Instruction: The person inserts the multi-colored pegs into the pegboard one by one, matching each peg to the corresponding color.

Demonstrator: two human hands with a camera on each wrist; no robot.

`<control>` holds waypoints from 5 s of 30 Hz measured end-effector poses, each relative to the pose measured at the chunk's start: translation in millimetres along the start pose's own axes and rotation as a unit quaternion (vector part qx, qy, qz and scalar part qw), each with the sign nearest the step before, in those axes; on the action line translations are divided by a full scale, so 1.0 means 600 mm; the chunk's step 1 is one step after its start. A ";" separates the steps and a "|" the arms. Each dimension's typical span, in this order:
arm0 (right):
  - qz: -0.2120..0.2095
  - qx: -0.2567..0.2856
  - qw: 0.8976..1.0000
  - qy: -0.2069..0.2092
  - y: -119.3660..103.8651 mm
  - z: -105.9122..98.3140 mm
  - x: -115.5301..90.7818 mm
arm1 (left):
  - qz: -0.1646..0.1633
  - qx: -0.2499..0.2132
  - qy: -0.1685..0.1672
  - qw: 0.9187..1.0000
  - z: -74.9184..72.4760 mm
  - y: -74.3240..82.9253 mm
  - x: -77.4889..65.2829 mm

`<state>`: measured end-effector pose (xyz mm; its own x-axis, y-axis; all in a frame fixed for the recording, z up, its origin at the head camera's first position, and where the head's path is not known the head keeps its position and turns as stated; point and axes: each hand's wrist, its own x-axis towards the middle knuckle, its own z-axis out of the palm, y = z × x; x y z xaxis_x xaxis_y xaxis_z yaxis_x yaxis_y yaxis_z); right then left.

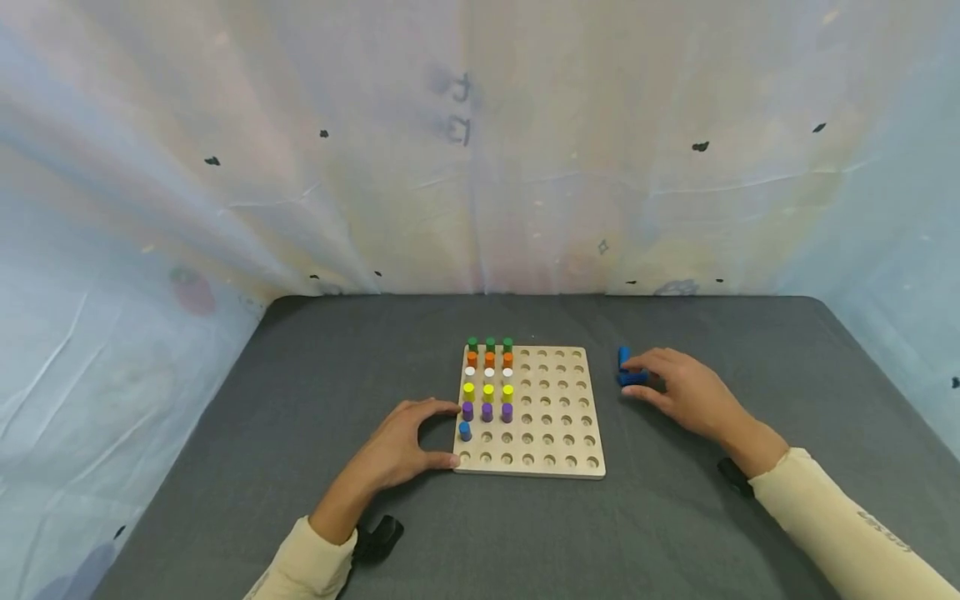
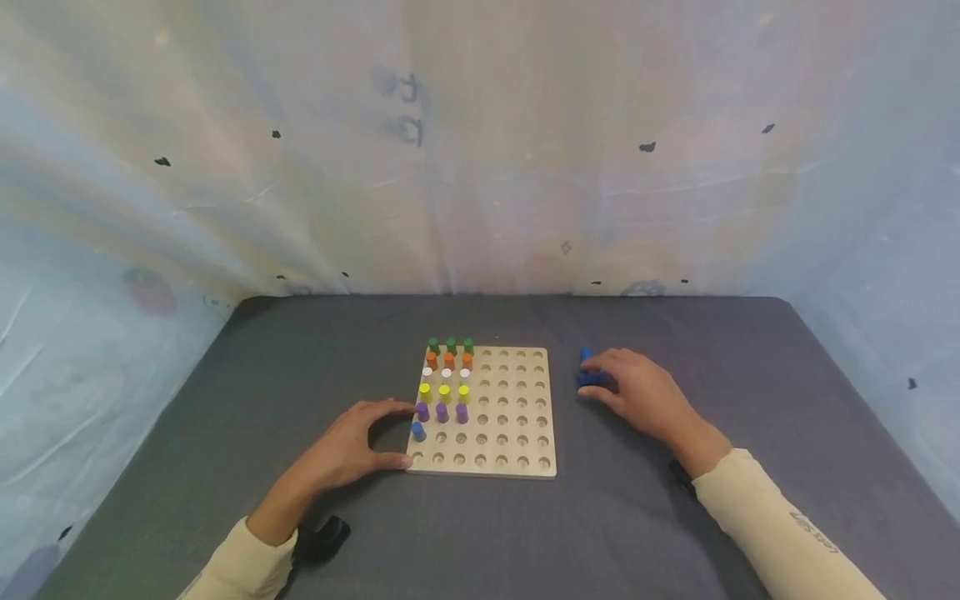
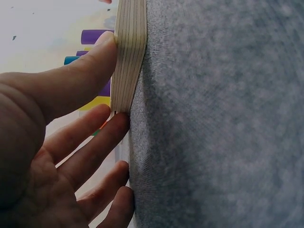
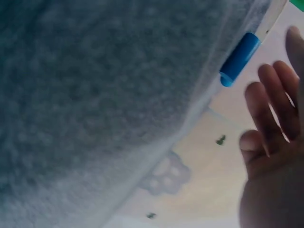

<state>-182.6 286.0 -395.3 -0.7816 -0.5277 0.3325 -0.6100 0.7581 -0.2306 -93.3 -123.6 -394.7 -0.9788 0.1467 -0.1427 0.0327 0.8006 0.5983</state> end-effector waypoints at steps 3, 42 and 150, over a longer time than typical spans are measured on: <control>-0.002 -0.009 1.000 -0.005 -0.003 0.005 -0.001 | 0.002 -0.004 0.002 1.000 0.000 -0.001 -0.002; 0.037 0.006 0.999 -0.006 -0.037 0.008 0.002 | -0.003 -0.008 0.006 1.000 -0.003 0.005 -0.006; -0.052 0.029 0.998 0.007 0.015 -0.004 0.060 | -0.003 -0.003 0.003 1.000 -0.002 0.002 0.001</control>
<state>-215.9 274.5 -383.0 -0.7122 -0.5969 0.3694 -0.6944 0.6763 -0.2460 -94.0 -123.3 -393.3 -0.9801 0.1390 -0.1416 0.0263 0.7983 0.6016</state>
